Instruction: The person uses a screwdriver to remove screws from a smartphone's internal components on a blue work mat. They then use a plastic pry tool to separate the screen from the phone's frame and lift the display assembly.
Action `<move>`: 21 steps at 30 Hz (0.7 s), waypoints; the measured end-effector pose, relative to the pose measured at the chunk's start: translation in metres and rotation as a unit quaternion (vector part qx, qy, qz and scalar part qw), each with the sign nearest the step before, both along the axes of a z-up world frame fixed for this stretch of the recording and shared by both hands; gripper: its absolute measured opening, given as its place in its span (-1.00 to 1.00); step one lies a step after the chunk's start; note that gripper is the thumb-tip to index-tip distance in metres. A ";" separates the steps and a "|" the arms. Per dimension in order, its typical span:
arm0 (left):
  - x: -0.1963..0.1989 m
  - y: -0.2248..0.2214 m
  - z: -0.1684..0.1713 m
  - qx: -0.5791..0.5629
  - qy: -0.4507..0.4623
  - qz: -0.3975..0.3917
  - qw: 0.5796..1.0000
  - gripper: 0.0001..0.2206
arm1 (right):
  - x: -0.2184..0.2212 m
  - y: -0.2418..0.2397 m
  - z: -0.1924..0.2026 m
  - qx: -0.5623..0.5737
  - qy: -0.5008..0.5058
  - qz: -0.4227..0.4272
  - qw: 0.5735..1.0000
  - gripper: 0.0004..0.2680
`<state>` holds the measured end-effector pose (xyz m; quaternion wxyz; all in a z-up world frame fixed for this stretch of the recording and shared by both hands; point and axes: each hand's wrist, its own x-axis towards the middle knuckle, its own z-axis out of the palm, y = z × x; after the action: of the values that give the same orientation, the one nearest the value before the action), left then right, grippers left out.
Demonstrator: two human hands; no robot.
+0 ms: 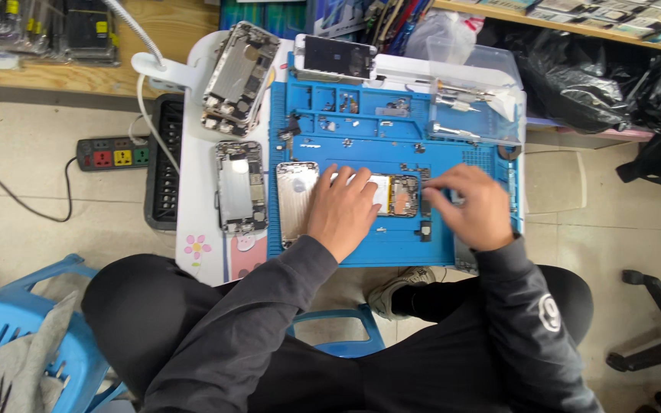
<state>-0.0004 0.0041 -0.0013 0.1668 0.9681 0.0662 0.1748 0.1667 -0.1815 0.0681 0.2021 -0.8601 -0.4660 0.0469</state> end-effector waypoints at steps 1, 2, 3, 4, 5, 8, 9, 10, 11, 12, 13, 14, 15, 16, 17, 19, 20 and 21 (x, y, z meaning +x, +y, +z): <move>0.002 0.001 -0.002 0.000 -0.004 -0.004 1.000 -0.77 | -0.006 0.003 0.003 0.000 -0.004 -0.004 1.000 -0.94; 0.002 0.001 -0.003 -0.002 -0.004 -0.004 1.000 -0.75 | -0.012 0.005 0.006 0.004 0.012 0.011 1.000 -0.94; 0.002 0.001 -0.005 -0.003 -0.003 -0.004 1.000 -0.74 | -0.018 0.008 0.009 0.008 0.028 0.026 0.999 -0.94; -0.001 0.003 -0.006 -0.004 -0.006 -0.007 1.000 -0.74 | -0.023 0.013 0.004 0.008 0.025 0.024 0.999 -0.94; -0.003 0.004 -0.007 0.003 -0.002 -0.008 1.000 -0.72 | -0.028 0.017 0.001 0.011 0.027 0.035 0.999 -0.93; 0.004 0.001 -0.003 0.005 -0.006 -0.008 1.000 -0.74 | -0.021 0.019 -0.010 0.015 0.026 0.042 0.999 -0.93; 0.001 0.001 -0.001 0.000 0.007 -0.005 1.000 -0.76 | -0.023 0.020 -0.017 0.015 0.044 0.041 0.998 -0.91; 0.001 0.001 0.000 0.003 0.010 -0.008 1.000 -0.76 | -0.023 0.020 -0.016 0.018 0.047 0.039 0.998 -0.91; 0.000 0.001 0.001 0.004 0.010 -0.007 1.000 -0.76 | -0.023 0.021 -0.016 0.010 0.050 0.034 0.998 -0.91; 0.002 0.000 0.002 0.004 0.008 -0.004 1.000 -0.76 | -0.022 0.022 -0.015 -0.001 0.050 0.031 0.998 -0.92; 0.002 0.000 0.001 0.005 0.010 -0.005 1.000 -0.76 | -0.022 0.022 -0.014 0.001 0.052 0.030 0.998 -0.92; 0.002 0.000 0.001 0.007 0.011 -0.003 1.000 -0.75 | -0.022 0.022 -0.014 -0.002 0.048 0.030 0.998 -0.92; 0.001 0.000 0.000 0.008 0.013 0.000 1.000 -0.74 | -0.022 0.023 -0.015 -0.005 0.044 0.030 0.999 -0.92; 0.000 0.000 0.002 0.007 0.017 -0.002 1.000 -0.74 | -0.023 0.023 -0.014 -0.006 0.048 0.028 0.998 -0.92; -0.001 0.001 0.004 0.003 0.025 -0.004 1.000 -0.75 | -0.023 0.023 -0.014 -0.009 0.036 0.030 0.999 -0.92; 0.002 0.002 0.006 -0.005 0.026 -0.002 1.000 -0.75 | -0.017 0.023 -0.014 -0.016 0.019 0.036 0.999 -0.92; 0.001 0.002 0.007 -0.002 0.030 -0.007 1.000 -0.75 | -0.016 0.022 -0.015 -0.019 0.024 0.042 0.999 -0.93; 0.000 0.002 0.007 0.002 0.033 -0.011 0.999 -0.74 | -0.015 0.021 -0.015 -0.023 0.028 0.049 0.998 -0.94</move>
<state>-0.0005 0.0057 0.0059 0.1650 0.9744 0.0603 0.1406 0.1520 -0.1603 0.0531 0.1931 -0.8390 -0.5004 0.0916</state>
